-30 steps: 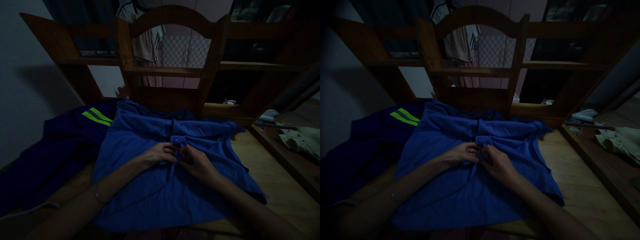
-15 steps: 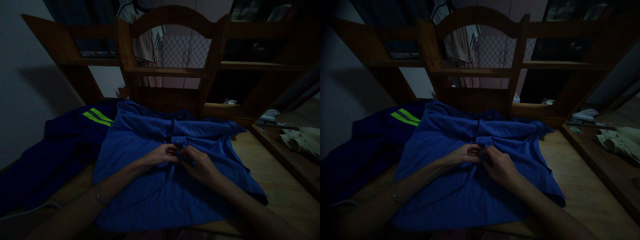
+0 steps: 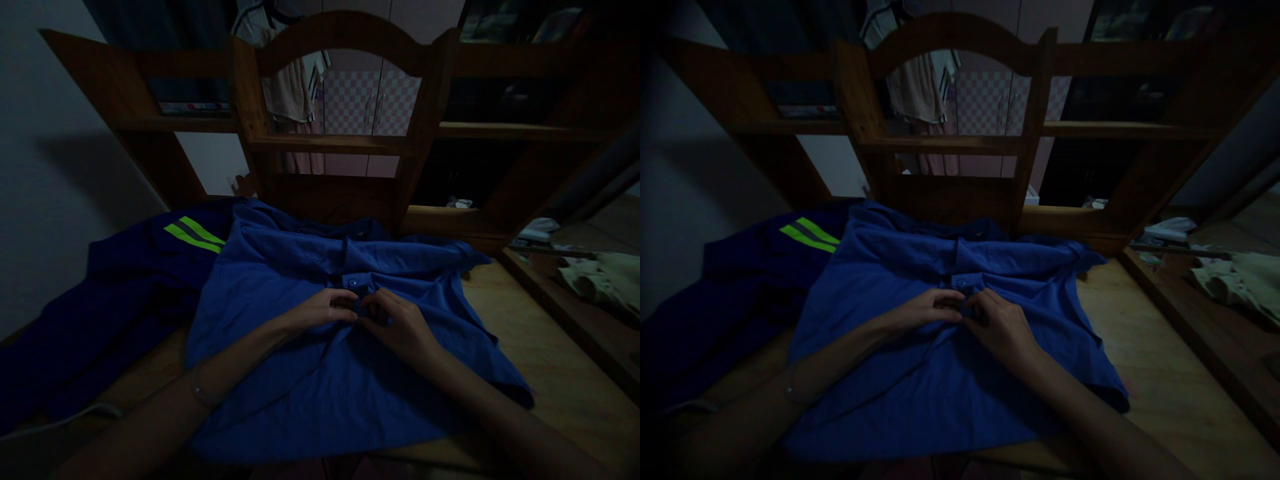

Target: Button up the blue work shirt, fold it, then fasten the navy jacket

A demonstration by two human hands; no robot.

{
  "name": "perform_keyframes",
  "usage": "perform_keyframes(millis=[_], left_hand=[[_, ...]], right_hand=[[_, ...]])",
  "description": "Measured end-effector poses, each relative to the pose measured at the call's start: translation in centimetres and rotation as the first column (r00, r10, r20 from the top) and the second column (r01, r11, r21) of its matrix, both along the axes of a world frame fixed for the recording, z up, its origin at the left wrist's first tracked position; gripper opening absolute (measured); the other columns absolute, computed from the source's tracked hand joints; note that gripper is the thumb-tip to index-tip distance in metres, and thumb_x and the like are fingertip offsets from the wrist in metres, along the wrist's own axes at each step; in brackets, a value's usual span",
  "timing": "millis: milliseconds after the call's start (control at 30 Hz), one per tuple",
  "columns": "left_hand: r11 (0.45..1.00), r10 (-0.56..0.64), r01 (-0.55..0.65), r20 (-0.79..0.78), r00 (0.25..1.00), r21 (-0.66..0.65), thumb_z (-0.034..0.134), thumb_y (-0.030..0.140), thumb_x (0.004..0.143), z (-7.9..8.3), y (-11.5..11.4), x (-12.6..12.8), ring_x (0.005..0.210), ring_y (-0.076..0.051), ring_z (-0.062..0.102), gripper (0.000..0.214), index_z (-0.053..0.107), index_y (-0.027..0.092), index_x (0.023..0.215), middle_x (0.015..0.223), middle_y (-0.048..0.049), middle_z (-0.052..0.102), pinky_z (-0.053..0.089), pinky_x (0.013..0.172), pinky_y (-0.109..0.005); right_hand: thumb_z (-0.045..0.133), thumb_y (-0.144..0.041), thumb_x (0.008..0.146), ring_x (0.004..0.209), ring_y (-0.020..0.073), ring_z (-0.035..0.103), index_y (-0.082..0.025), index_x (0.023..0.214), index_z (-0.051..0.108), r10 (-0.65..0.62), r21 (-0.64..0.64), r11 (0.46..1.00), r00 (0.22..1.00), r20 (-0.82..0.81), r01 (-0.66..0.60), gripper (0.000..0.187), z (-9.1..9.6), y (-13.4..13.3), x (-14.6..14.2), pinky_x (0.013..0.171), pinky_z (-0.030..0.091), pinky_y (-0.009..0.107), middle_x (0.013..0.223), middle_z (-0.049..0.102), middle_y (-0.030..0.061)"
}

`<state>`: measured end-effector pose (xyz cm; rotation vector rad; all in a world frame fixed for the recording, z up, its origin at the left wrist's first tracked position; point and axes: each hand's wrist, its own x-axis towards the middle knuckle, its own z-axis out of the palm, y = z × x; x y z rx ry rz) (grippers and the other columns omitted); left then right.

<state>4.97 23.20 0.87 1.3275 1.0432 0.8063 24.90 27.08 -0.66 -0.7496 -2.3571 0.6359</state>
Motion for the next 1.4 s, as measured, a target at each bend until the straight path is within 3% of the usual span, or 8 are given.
perform_keyframes(millis=[433, 800, 1100, 1400], left_hand=[[0.999, -0.003, 0.004, 0.034, 0.999, -0.033, 0.070, 0.020, 0.071, 0.0, 0.0, 0.0, 0.084, -0.017, 0.056, 0.029, 0.065, 0.010, 0.098, 0.093, -0.0062, 0.062, 0.040, 0.074, -0.024], [0.998, -0.001, 0.007, 0.124, 0.992, -0.055, 0.076, 0.017, 0.067, -2.2, 0.8, -0.6, 0.092, -0.020, 0.059, 0.037, 0.063, 0.010, 0.101, 0.101, -0.0095, 0.063, 0.043, 0.083, -0.028], [0.997, 0.062, -0.060, 0.053, 0.997, -0.038, 0.076, 0.023, 0.069, -1.4, 0.5, 0.0, 0.089, -0.019, 0.058, 0.033, 0.066, 0.009, 0.097, 0.096, -0.0092, 0.064, 0.042, 0.080, -0.027], [0.998, 0.036, -0.033, 0.047, 0.998, -0.058, 0.070, 0.015, 0.069, -0.7, 0.4, -0.1, 0.086, -0.018, 0.058, 0.029, 0.066, 0.011, 0.097, 0.092, -0.0063, 0.065, 0.042, 0.078, -0.024]], right_hand=[[0.066, -0.015, 0.081, 0.068, 0.0122, 0.050, -0.021, 0.101, 0.053, 0.018, -0.014, 1.000, 0.998, 0.054, -0.018, 0.024, 0.0, -0.2, 0.0, 0.060, 0.039, 0.024, 0.084, 0.051, -0.0011], [0.057, -0.010, 0.081, 0.070, 0.0128, 0.050, -0.020, 0.107, 0.050, 0.095, -0.008, 0.995, 0.992, 0.087, -0.095, 0.029, 1.1, -0.4, 0.2, 0.062, 0.040, 0.025, 0.093, 0.051, 0.0017], [0.052, -0.011, 0.084, 0.068, 0.0126, 0.051, -0.020, 0.107, 0.049, 0.102, -0.017, 0.995, 0.993, 0.064, -0.101, 0.025, 1.2, -0.5, 0.2, 0.062, 0.041, 0.026, 0.093, 0.052, 0.0028], [0.053, -0.012, 0.083, 0.067, 0.0122, 0.050, -0.021, 0.109, 0.047, 0.091, -0.007, 0.996, 0.988, 0.128, -0.091, 0.028, 1.2, -0.6, 0.1, 0.060, 0.039, 0.025, 0.096, 0.051, 0.0016]])
